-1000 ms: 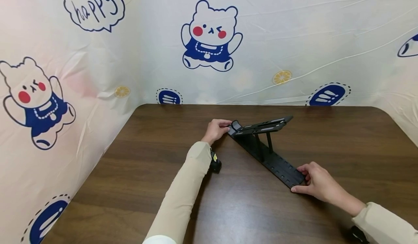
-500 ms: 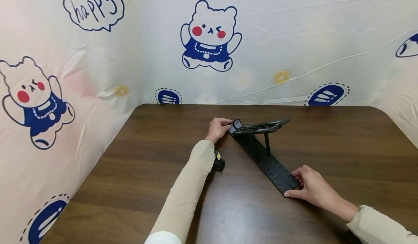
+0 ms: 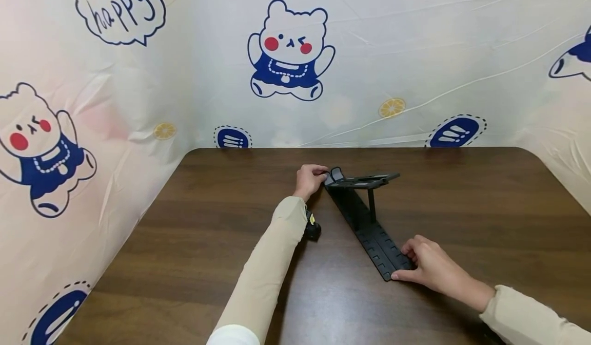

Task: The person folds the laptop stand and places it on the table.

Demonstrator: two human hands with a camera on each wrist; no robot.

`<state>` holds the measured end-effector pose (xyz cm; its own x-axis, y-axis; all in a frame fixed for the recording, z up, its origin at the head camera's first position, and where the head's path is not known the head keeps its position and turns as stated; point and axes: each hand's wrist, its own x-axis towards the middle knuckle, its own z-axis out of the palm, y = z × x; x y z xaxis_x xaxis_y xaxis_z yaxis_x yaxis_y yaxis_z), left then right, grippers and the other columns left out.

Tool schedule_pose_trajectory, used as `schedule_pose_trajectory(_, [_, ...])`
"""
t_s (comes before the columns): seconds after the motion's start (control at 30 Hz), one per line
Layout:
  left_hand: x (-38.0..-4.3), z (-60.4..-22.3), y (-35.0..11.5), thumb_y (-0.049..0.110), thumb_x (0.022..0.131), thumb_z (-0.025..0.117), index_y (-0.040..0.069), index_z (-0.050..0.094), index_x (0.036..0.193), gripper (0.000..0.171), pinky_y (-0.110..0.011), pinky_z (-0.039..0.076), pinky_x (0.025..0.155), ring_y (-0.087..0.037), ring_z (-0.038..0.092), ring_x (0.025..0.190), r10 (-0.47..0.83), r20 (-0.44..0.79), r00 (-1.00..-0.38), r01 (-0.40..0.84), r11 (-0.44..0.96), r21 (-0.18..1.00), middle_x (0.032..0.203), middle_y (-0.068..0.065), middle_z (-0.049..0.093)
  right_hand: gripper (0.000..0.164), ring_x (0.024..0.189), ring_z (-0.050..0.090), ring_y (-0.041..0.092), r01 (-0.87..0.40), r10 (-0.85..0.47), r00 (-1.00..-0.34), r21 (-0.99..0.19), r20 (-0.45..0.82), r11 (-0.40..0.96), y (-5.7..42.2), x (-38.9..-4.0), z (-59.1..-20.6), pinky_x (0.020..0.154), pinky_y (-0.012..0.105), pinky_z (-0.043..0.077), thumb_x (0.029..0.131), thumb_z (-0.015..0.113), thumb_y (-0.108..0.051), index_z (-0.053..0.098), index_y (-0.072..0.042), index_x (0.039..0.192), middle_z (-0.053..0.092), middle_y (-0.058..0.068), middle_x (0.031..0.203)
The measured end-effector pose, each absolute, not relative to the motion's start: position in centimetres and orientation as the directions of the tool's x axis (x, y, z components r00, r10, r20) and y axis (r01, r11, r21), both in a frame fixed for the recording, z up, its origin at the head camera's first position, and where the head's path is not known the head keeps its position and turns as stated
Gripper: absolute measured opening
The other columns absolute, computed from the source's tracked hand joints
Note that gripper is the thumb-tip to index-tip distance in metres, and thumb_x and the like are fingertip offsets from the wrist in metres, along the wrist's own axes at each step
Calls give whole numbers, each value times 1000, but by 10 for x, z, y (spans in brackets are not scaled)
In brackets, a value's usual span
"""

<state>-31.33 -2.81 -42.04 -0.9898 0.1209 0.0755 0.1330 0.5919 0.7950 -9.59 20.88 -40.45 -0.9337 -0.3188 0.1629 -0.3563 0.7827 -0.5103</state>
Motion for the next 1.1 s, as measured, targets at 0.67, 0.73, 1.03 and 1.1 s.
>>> schedule_pose_trajectory(0.67, [-316,-415,-30,10,76,70,5,70,88,13,-28,46,72,-18,56,75,62,46,-997,75,637,768,79,-6,64,30,66,54,2,-316,-453,-891,-757,30,572,229,-110,-401,59,21,48,70,73,-8,59,7,92,59,1,76])
schedule_pose_trajectory(0.73, [-316,-414,-29,10,76,70,5,70,88,13,-29,47,73,-19,56,76,57,49,-997,74,639,766,80,-6,64,31,66,55,2,-318,-463,-886,-762,27,564,228,-110,-401,60,21,48,70,73,-9,59,7,93,59,1,77])
schedule_pose_trajectory(1.03, [-314,-415,-22,9,77,68,6,70,88,12,-30,47,72,-19,55,79,24,51,-998,55,643,764,81,-6,64,33,66,56,3,-259,-491,-870,-814,-37,520,216,-110,-402,60,22,49,71,74,-13,57,6,91,57,2,77])
schedule_pose_trajectory(1.1, [-315,-415,-19,8,78,68,5,70,89,12,-30,47,72,-19,55,80,26,51,-998,55,650,758,82,-6,64,33,65,56,4,-245,-494,-868,-827,-44,505,214,-110,-404,60,22,49,70,74,-14,56,6,90,56,2,76])
